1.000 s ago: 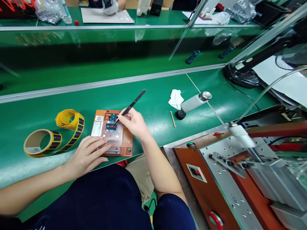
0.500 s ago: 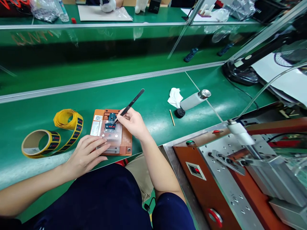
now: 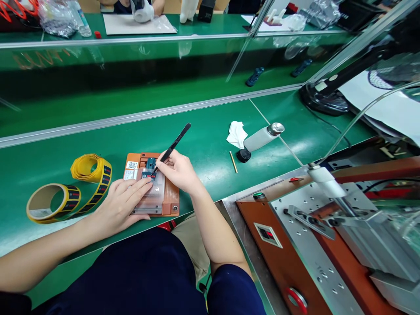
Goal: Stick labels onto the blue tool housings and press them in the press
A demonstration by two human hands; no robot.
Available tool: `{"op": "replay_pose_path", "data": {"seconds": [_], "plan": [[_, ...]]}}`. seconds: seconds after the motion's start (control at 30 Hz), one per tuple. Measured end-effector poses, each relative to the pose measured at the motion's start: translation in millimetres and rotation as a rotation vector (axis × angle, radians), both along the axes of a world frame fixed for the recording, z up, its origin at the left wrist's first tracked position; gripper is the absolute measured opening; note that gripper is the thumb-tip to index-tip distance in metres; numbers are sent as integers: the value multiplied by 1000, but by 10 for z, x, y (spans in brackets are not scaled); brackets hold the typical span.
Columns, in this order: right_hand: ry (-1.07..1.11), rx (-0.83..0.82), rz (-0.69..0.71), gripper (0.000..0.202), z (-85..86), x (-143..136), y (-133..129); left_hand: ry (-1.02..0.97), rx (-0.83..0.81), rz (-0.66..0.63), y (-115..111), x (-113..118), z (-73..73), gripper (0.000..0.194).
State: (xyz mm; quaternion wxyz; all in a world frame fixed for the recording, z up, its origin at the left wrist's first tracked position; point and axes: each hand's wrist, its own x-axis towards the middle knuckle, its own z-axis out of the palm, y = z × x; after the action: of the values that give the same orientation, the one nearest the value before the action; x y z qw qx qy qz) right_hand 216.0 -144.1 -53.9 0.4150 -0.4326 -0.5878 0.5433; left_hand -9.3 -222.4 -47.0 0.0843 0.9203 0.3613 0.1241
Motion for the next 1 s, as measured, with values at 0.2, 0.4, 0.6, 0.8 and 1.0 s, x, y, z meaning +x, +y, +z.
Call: {"op": "replay_pose_path", "data": {"seconds": [0.2,0.4,0.6,0.8,1.0], "plan": [[173,-27,-170,31,8,84,43,-4,21,6,34,27,27,84],[-51,120,-547,24,-124,523,-76,-270,-152,243,268,5,-88,88],[-713,317,-581,31,-560,700,-266,-556,366,-1,-76,-62,-146,62],[-981,336,-596,39,-877,828,-380,-207,266,-478,-630,-358,-327,32],[-1037,270,-683,45,-770,807,-391,-217,-36,-444,-661,-551,-407,49]]}}
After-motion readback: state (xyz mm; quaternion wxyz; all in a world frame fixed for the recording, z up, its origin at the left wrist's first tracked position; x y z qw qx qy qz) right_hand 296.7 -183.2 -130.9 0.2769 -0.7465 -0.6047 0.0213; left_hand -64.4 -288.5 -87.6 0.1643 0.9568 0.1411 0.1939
